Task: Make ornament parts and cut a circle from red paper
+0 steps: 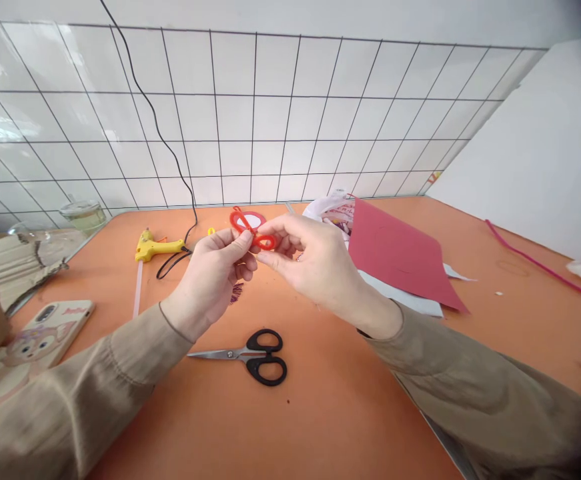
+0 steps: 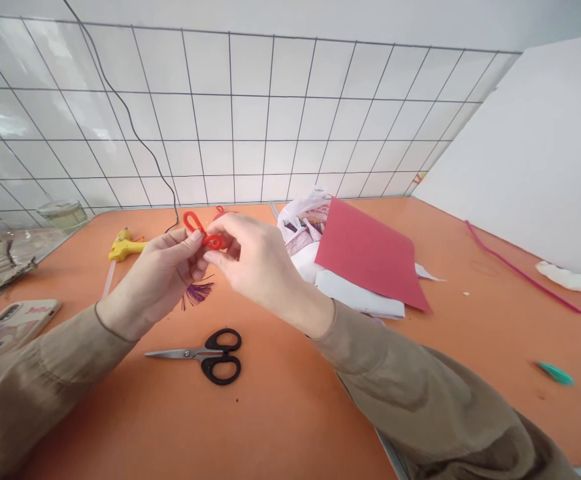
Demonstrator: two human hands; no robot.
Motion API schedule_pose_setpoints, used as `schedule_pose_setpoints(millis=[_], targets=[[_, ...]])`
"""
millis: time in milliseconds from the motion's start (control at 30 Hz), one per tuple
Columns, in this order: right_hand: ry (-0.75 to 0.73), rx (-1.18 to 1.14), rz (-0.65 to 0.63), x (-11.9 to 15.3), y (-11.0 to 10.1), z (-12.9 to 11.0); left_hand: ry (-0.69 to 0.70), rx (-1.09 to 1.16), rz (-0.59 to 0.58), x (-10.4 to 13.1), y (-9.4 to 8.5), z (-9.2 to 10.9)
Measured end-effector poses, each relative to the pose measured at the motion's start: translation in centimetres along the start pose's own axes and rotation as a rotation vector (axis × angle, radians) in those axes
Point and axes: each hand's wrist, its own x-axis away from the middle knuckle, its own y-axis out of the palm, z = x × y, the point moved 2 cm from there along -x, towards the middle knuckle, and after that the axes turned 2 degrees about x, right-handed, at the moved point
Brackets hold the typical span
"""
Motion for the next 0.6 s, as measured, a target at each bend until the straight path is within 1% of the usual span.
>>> schedule_pose_setpoints(millis=[100, 167, 233, 367, 467, 600], targets=[[-0.110, 0.086, 0.060, 0.27, 0.12, 0.07, -0.034, -0.026, 0.010, 0.10, 0.16, -0.02], [-0.121, 0.114, 0.091, 0.40, 0.17, 0.00, -0.028, -0.052, 0.010, 0.15, 0.09, -0.12], [-0.112, 0.124, 0.106, 0.48, 0.20, -0.17, 0.013, -0.061, -0.001, 0.14, -0.03, -0.18], [-0.059, 0.088, 0.090, 0.43, 0.11, -0.50, 0.085, -0.051, -0.030, 0.14, -0.08, -0.13], [0.001, 0.015, 0.056, 0.20, -0.13, -0.57, 0.092, -0.012, -0.006, 0.18, -0.05, 0.03], [0.125, -0.079, -0.003, -0.10, -0.41, -0.52, 0.105, -0.007, 0.031, 0.19, -0.18, 0.45]])
